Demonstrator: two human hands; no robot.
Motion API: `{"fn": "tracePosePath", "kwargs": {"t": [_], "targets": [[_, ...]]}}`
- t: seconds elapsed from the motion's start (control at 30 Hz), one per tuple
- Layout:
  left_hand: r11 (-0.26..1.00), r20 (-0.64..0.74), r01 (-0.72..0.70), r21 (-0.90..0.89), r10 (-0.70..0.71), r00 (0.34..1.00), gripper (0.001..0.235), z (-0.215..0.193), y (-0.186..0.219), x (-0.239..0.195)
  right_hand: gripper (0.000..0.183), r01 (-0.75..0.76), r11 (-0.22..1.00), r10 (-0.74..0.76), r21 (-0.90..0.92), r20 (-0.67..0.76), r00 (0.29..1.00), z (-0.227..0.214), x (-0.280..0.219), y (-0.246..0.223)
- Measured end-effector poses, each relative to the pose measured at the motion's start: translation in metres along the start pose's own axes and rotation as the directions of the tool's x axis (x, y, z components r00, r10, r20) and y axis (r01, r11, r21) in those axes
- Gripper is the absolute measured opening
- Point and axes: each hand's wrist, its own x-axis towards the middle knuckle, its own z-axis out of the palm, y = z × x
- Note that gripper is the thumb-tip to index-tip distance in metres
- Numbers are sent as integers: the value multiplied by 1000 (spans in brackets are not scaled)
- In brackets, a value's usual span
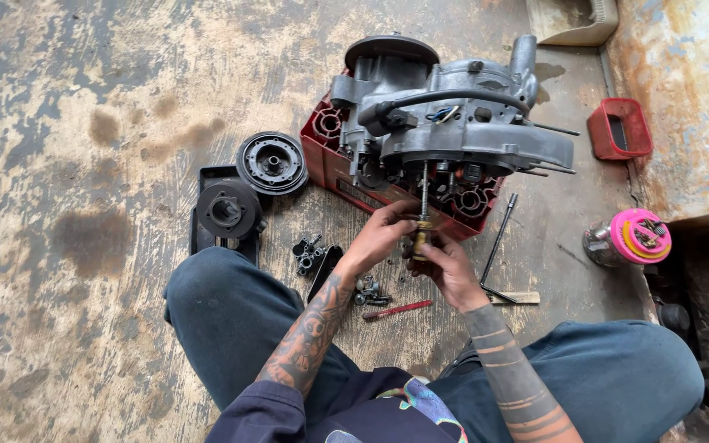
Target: Repairing a motorcycle engine by disassembling components and using hand tools to remove fasteners.
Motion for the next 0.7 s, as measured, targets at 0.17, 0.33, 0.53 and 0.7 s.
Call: {"fn": "tracePosePath", "kwargs": {"t": [0.17,0.33,0.53,0.7], "targets": [[1000,-1,4,27,-3,1000,50,13,18,-10,39,165,965,-175,-203,-35,984,0,4,4],[1000,-15,-9,-22,9,1000,44,3,7,-6,47,-107,992,103,70,70,992,-21,10,19],[994,23,0,-108,3,1000,43,3,7,-7,41,-97,983,81,157,109,991,-33,17,26],[994,-3,-5,106,5,1000,54,9,22,-8,63,46,993,-47,-109,-5,999,-24,16,26]]}}
